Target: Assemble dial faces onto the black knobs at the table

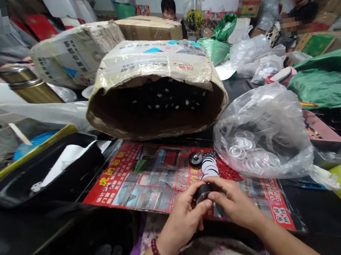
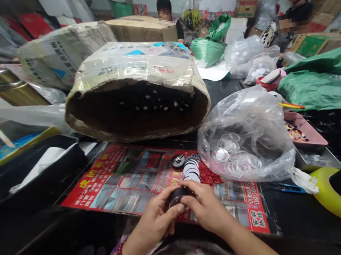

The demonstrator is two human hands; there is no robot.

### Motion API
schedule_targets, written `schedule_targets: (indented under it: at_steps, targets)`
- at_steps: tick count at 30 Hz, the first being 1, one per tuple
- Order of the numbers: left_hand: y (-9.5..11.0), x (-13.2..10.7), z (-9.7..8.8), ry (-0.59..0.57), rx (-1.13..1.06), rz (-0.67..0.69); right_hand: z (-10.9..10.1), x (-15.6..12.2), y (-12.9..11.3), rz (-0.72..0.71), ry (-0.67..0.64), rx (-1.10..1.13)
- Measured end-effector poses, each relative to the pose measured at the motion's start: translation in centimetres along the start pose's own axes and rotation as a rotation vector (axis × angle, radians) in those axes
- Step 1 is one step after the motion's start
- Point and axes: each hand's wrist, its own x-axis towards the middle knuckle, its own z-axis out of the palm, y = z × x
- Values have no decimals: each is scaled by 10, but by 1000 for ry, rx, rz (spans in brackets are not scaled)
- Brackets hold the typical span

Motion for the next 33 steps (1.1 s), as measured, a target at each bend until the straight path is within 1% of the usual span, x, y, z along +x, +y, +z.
schedule_targets:
  at_steps: [2,5,9,11,15,18,21,25,27,29,33]
  targets:
    - [0,-2,1,25,48,29,0,-4,0,-27,9,-14]
    - [0,-2,3,44,32,43,1,-9,0,-51,57,-42]
    - [0,1,3,-75,-101,-57,-1,-10,3,-21,21,-33]
    - [0,2,2,-97,-139,-86,-4,-8,5,-7,-12,-33]
    - [-3,-1,0,-43,-45,-46,-3,-5,8,-24,-65,-37]
    - [-6,-4,1,25,50,65,0,-7,8,-43,-63,-22]
    - [-11,-4,5,65,51,160,5,-12,4,-38,-9,-13]
    - [-20,-1,11,125,-10,175,9,-14,2,11,98,4]
    - [-23,1,13,157,-35,185,9,-13,5,35,116,38]
    - [-24,3,14,166,-85,157,10,-11,8,65,113,84]
    - [-18,9,16,137,-325,-43,15,-14,14,163,87,236]
